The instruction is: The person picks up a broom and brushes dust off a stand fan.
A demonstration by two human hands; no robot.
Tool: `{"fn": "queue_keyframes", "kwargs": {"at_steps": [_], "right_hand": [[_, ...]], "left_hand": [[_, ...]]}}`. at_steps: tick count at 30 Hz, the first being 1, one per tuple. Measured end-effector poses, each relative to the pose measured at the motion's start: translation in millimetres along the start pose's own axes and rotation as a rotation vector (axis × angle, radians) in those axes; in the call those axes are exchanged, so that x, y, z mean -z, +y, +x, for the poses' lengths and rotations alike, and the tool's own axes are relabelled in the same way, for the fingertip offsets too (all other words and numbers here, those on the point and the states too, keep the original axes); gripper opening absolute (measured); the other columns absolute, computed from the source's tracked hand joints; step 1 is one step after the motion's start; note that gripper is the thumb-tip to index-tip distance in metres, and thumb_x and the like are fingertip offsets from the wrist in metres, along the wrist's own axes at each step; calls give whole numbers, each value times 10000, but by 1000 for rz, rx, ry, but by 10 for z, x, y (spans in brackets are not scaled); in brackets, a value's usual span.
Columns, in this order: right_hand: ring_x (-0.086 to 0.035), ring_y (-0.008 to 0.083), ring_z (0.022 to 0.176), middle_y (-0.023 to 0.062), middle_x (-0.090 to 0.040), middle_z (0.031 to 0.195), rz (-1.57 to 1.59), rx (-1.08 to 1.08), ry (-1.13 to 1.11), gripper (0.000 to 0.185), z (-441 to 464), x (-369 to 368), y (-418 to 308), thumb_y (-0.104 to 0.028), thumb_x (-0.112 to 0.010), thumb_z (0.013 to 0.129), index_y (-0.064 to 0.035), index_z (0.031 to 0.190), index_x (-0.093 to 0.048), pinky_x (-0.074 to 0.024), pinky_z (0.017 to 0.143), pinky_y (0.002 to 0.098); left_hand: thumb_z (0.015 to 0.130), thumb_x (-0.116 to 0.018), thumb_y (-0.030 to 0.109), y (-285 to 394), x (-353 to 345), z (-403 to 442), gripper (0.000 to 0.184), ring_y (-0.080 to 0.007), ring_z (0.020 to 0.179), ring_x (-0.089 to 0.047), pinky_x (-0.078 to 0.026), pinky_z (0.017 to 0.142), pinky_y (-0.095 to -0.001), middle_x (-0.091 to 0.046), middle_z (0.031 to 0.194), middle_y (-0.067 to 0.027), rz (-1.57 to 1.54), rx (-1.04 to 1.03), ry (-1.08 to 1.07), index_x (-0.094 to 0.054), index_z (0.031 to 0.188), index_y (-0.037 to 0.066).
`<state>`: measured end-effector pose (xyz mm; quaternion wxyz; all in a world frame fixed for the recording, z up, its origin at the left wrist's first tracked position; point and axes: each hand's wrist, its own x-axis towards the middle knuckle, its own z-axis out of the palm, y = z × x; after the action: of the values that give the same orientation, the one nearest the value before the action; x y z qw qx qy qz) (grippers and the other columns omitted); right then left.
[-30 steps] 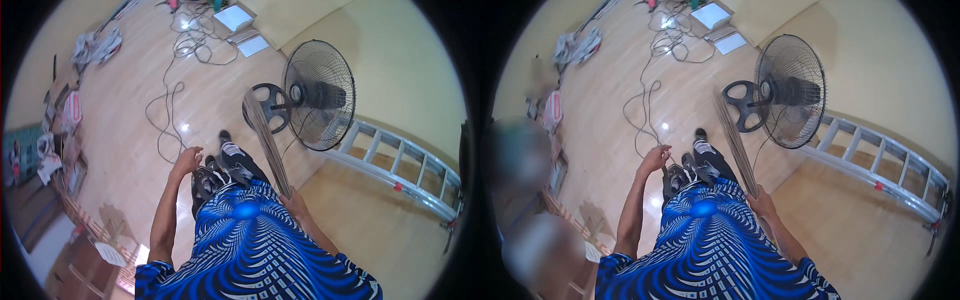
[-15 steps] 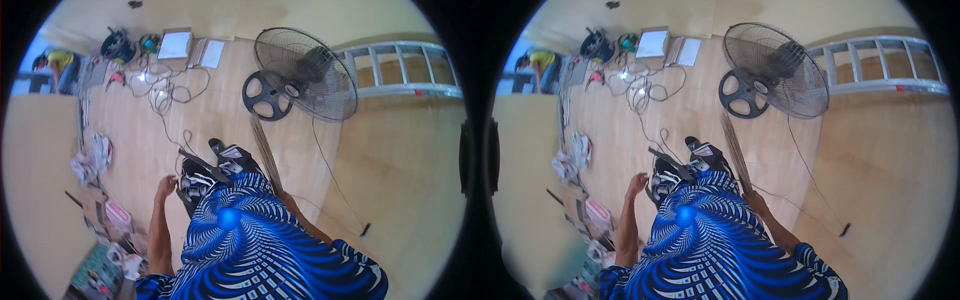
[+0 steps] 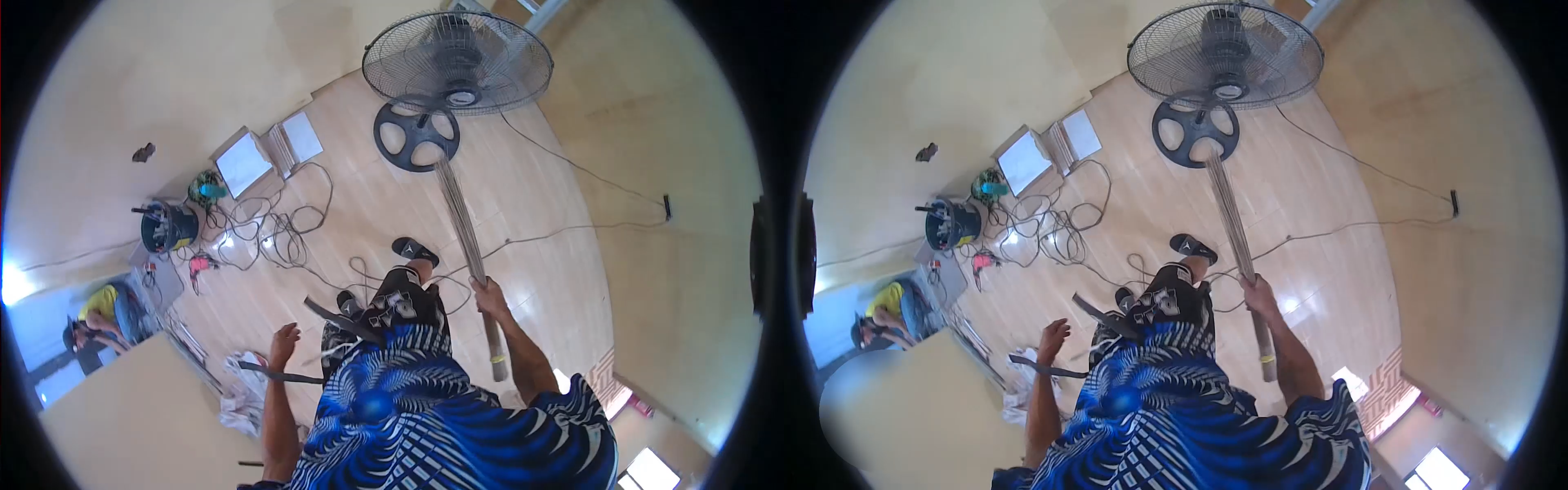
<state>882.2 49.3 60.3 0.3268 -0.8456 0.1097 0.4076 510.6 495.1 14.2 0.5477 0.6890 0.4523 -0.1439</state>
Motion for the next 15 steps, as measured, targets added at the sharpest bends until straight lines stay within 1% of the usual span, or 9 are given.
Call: {"fn": "queue_keyframes", "kwargs": {"at_steps": [1, 2, 4, 6, 8, 10, 11, 14, 15], "right_hand": [[-507, 135, 453, 25, -496, 581, 127, 17, 20, 385, -81, -230, 68, -419, -566, 903, -38, 927, -521, -442, 411, 305], [-498, 129, 451, 18, -490, 580, 253, 38, 40, 369, -102, -471, 140, -413, -567, 906, -47, 921, -524, -438, 410, 299], [-480, 120, 445, 8, -474, 575, 488, 105, 62, 347, -73, -785, 86, -406, -577, 907, -63, 915, -527, -431, 409, 289], [-459, 113, 439, 0, -455, 566, 711, 162, 58, 337, -56, -1026, -90, -405, -591, 901, -75, 916, -528, -425, 410, 283], [-449, 108, 457, -3, -441, 583, 829, 39, 19, 397, 78, -1108, -213, -454, -568, 901, -62, 938, -517, -424, 424, 283], [-446, 107, 468, -9, -438, 598, 980, -142, -54, 427, 69, -1034, -503, -477, -549, 905, -54, 947, -512, -416, 428, 281], [-442, 108, 476, -13, -439, 614, 1052, -187, -147, 467, 96, -987, -560, -508, -534, 902, -44, 948, -513, -404, 430, 268], [-453, 114, 444, 1, -455, 600, 1037, -131, -235, 490, 90, -907, -804, -504, -549, 894, -23, 984, -524, -427, 421, 270], [-454, 110, 446, 2, -456, 600, 1005, -79, -214, 487, 190, -887, -896, -500, -547, 897, -22, 989, -524, -428, 422, 271]], "left_hand": [[886, -541, 182, -37, 228, -44, 360, -211, 790, -665, -529, 726, -307, -677, 936, -170, 12, -29, 38, -581, 1151, -59], [887, -542, 190, -159, 451, -51, 357, -215, 804, -670, -532, 716, -311, -675, 963, -180, -63, -49, 82, -584, 1154, -42], [885, -543, 182, -414, 875, -96, 331, -216, 783, -668, -533, 690, -317, -679, 925, -174, 41, -143, 114, -597, 1131, -32], [879, -544, 171, -956, 1225, -64, 310, -215, 748, -666, -534, 668, -317, -682, 880, -166, 208, -151, 83, -603, 1104, -33], [872, -545, 166, -1502, 1395, -90, 286, -218, 712, -662, -532, 656, -313, -680, 838, -152, 163, -49, 19, -617, 1066, -31], [926, -482, 161, -1343, 1564, -320, 287, -184, 774, -665, -536, 617, -297, -674, 879, -134, 407, -89, -251, -595, 1115, -23], [920, -493, 172, -1313, 1522, -406, 292, -181, 765, -667, -527, 601, -292, -677, 877, -124, 396, -53, -203, -600, 1111, -21], [889, -539, 202, -1339, 1361, -683, 314, -176, 749, -672, -508, 572, -281, -681, 888, -113, 257, 155, -160, -610, 1111, -9], [880, -553, 214, -1435, 1335, -694, 329, -176, 755, -672, -501, 571, -276, -681, 900, -109, 143, 208, -208, -609, 1128, 5]]}}
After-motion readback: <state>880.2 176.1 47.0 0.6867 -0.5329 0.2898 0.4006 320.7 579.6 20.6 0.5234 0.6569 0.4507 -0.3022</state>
